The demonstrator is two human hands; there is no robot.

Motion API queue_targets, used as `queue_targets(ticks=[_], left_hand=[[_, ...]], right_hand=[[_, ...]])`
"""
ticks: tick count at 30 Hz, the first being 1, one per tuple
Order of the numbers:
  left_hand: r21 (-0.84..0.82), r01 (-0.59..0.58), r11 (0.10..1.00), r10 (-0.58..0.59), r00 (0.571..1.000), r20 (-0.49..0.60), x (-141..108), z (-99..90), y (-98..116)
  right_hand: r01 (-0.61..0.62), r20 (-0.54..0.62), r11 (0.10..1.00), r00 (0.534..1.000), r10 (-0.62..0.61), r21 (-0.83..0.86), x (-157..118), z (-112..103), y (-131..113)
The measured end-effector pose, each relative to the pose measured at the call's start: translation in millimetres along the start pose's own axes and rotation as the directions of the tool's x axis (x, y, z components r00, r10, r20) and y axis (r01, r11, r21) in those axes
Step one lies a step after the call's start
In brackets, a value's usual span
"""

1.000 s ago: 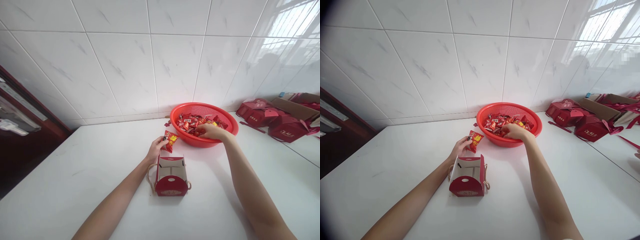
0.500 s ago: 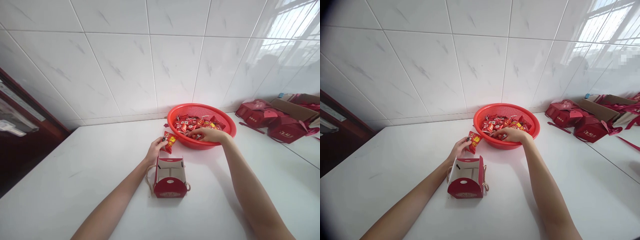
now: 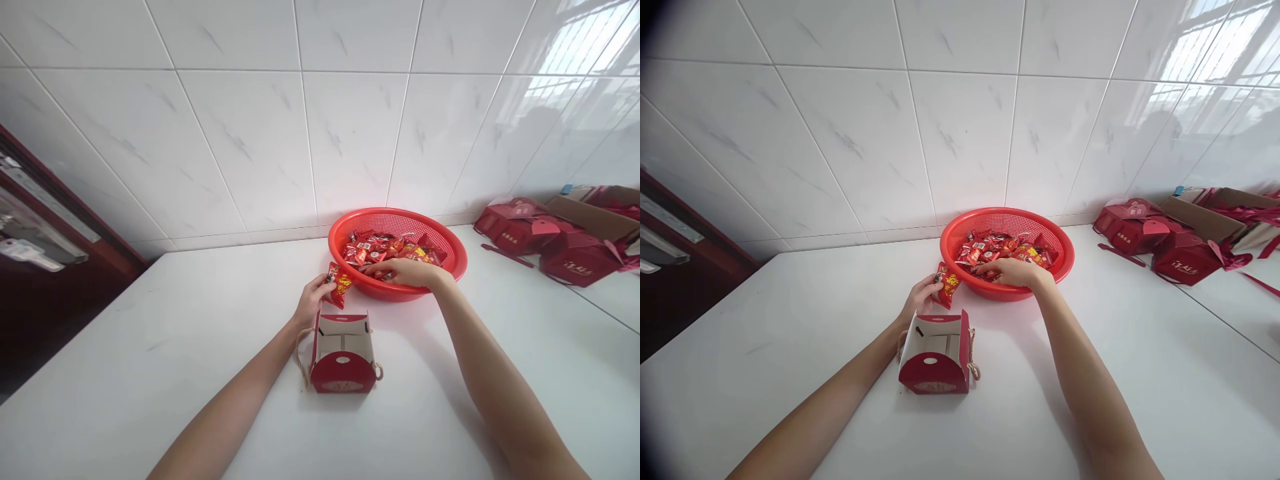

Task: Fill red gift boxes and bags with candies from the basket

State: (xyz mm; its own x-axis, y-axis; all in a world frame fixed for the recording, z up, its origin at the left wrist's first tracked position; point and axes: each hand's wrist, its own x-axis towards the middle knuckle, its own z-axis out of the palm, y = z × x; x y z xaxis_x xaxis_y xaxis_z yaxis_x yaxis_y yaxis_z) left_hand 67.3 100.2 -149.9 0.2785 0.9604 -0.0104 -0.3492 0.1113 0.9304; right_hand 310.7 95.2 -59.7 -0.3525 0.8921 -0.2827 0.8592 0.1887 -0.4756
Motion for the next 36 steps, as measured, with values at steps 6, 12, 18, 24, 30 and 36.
queue_targets(ticks=[6,12,18,24,30,36], left_hand=[[0.004,0.011,1.0,-0.011,1.0,0.009,0.0,-1.2,0.6],[-0.003,0.021,1.0,-0.021,1.0,0.011,-0.7,-0.7,0.9],[-0.002,0.014,1.0,-0.014,1.0,0.008,-1.3,-0.7,0.5],[0.0,-0.002,1.0,0.002,1.0,0.002,-0.9,-0.6,0.2],[0.008,0.003,1.0,-0.004,1.0,0.021,-2.6,0.4,1.9],[-0.004,-0.009,1.0,0.009,1.0,0.016,-4.0,1.5,1.5]], right_hand=[[0.066,-0.032,0.998,0.997,-0.065,0.024,2.8,1.4,1.3],[0.089,-0.02,0.994,0.996,-0.088,0.058,0.9,0.6,-0.5],[0.09,0.028,0.993,0.995,-0.092,0.073,2.2,-0.5,1.6],[0.096,0.0,0.994,0.995,-0.096,0.061,1.7,-1.0,0.2],[0.189,-0.151,0.97,0.975,-0.166,0.153,-0.1,-0.7,-0.2],[0.244,-0.428,0.87,0.903,-0.043,0.428,2.4,-0.3,0.2]])
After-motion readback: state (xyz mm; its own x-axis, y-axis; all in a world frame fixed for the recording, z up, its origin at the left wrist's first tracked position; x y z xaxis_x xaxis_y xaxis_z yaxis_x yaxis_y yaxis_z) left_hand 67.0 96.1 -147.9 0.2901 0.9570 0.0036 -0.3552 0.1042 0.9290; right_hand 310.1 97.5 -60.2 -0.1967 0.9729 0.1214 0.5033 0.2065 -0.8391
